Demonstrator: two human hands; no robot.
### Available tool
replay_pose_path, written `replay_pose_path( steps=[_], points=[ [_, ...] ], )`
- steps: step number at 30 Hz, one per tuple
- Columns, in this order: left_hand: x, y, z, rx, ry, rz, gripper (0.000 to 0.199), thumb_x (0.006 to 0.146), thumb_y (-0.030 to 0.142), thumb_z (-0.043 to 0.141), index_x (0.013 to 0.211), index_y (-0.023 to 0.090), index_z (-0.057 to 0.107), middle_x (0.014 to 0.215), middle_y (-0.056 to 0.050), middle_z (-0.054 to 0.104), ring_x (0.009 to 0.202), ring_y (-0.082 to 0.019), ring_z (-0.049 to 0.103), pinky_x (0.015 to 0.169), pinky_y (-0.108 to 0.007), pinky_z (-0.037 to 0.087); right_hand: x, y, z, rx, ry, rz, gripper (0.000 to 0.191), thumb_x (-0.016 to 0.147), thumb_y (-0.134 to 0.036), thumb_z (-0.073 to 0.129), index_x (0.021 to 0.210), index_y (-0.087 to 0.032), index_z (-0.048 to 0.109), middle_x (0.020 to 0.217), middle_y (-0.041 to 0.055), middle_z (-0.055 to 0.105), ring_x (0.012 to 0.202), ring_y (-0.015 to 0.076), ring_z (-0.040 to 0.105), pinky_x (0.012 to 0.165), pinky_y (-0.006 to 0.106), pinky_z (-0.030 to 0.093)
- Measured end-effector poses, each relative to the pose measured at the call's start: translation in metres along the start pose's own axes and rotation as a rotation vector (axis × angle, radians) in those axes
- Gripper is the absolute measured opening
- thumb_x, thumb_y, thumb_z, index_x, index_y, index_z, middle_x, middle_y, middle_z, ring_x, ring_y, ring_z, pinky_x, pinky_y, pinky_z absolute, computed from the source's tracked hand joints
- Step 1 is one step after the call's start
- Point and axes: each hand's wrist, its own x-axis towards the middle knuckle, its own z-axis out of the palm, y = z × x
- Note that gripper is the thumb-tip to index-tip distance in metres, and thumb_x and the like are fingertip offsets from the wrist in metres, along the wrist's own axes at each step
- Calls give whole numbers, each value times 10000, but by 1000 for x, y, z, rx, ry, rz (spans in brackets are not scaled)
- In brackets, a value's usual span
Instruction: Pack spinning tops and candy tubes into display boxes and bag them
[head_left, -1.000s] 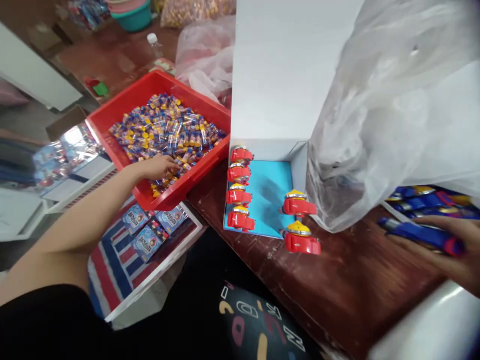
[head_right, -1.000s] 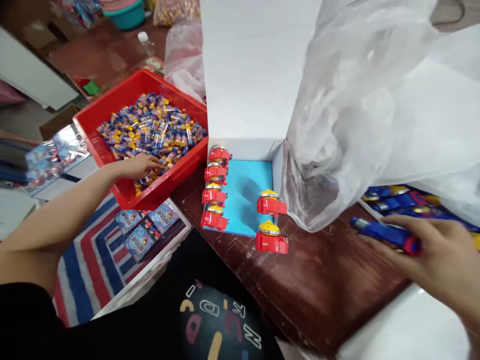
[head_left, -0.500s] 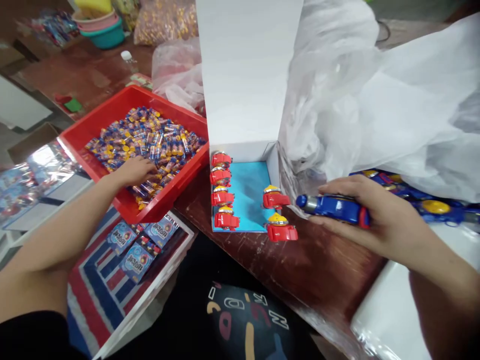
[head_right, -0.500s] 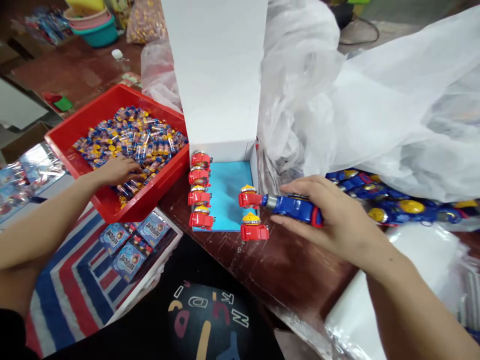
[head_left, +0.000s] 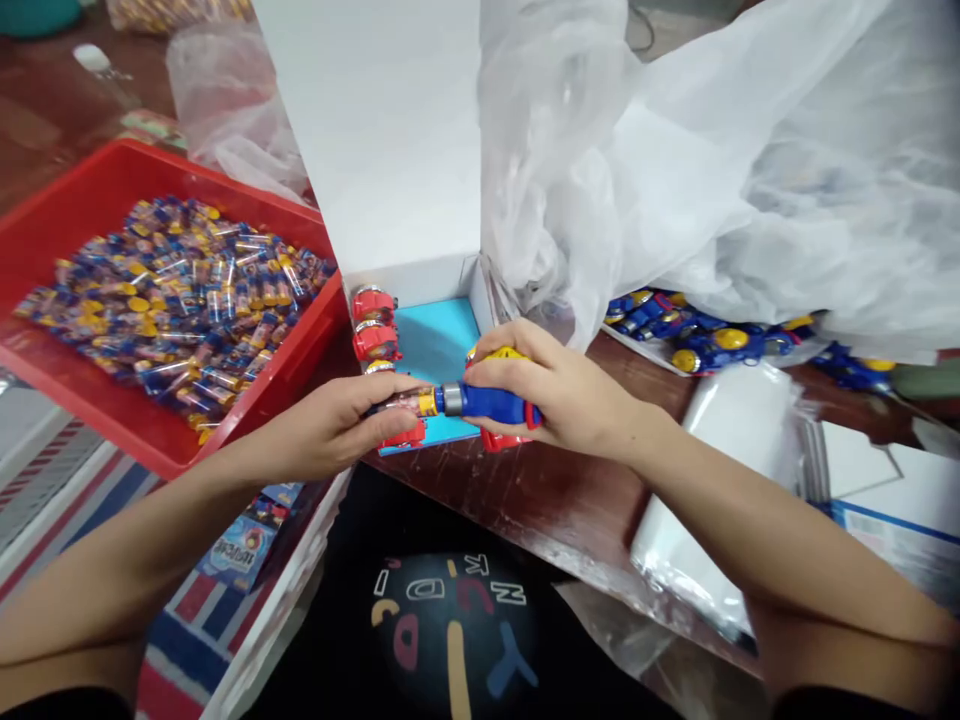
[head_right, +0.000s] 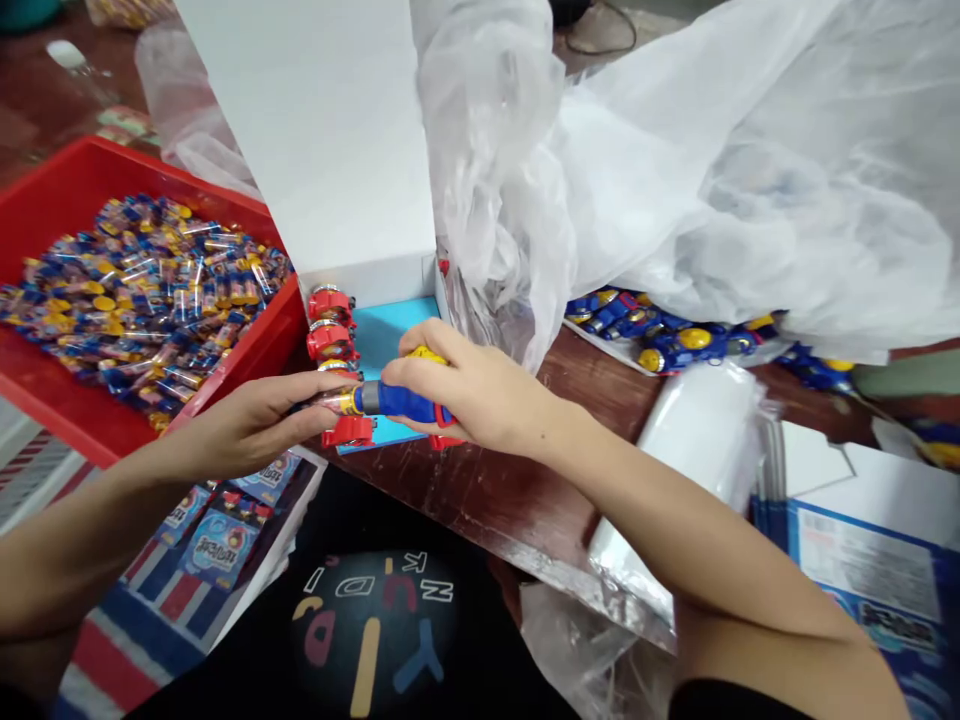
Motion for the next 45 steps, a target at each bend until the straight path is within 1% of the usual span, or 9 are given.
replay_pose_path(
  steps=[4, 10, 13, 16, 23, 28, 34, 41, 45],
  points=[
    [6, -8, 8, 330, 72, 158, 236, 1106, 294, 512, 1267, 169, 629, 1050, -75, 728, 905, -173, 683, 797, -273, 557, -9, -7, 3, 83, -27, 118, 310, 965, -402, 719, 1223, -266, 616, 1231, 113, 621, 1051, 248, 651, 855, 407, 617],
    [5, -27, 16, 912, 261, 584, 378, 1060, 222, 614, 1429, 163, 553, 1029, -75, 762, 845, -214, 657, 845, -372, 518, 1, -15, 1, 785, -167, 561, 434, 883, -553, 793, 1062, -214, 589, 913, -8, 630, 690, 121, 634, 611, 276, 551],
    [9, -36, -4, 948, 413, 440, 611, 1054, 346, 660, 1606, 291, 404, 1355, -88, 713, 1137, -257, 678, 1024, -423, 506, 17, -2, -15, 701, -46, 561, 495, 836, -584, 826, 1076, -215, 601, 847, -22, 624, 705, 132, 610, 631, 279, 513],
    [23, -55, -32, 860, 559, 160, 889, 1002, 615, 657, 1693, 237, 243, 1673, -179, 425, 1523, -353, 442, 1265, -525, 361, 44, 27, -29, 234, 83, 415, 467, 853, -543, 808, 1117, -202, 628, 963, 35, 654, 828, 188, 617, 731, 325, 503],
    [49, -115, -44, 854, 348, -76, 447, 1133, 409, 398, 1467, 217, 624, 1563, -60, 595, 1496, -285, 488, 1298, -497, 369, 118, 88, 14, -477, -400, 232, 198, 906, -350, 738, 1068, -237, 718, 1061, 80, 681, 877, 252, 686, 798, 386, 507],
    [47, -116, -39, 844, 370, -59, 460, 1121, 378, 408, 1484, 203, 628, 1548, -56, 611, 1495, -309, 485, 1282, -527, 388, 156, 90, 36, -385, -430, 202, 250, 883, -448, 779, 868, -205, 724, 822, 19, 640, 963, 274, 720, 916, 462, 531],
    [47, -112, -43, 818, 380, -79, 441, 1116, 411, 426, 1451, 236, 654, 1530, -58, 626, 1472, -322, 508, 1268, -563, 380, 174, 67, 7, -508, -523, 241, 228, 899, -309, 724, 1077, -169, 693, 994, 17, 676, 1044, 281, 740, 894, 413, 550],
    [56, -79, -44, 521, 388, -35, 493, 1100, 509, 455, 1489, 234, 582, 1449, -104, 653, 1368, -281, 570, 1199, -483, 461, 128, 69, -71, -212, -313, 221, 558, 839, -537, 790, 1219, -151, 654, 1021, -13, 671, 1006, 176, 678, 844, 267, 493],
    [69, -60, -37, 368, 257, 33, 473, 1119, 519, 386, 1272, 184, 683, 1088, -88, 723, 1016, -232, 667, 957, -393, 557, 89, 62, -78, 111, -117, 318, 634, 735, -600, 890, 1184, -215, 662, 1037, 29, 713, 954, 215, 683, 766, 298, 541]
  ],
)
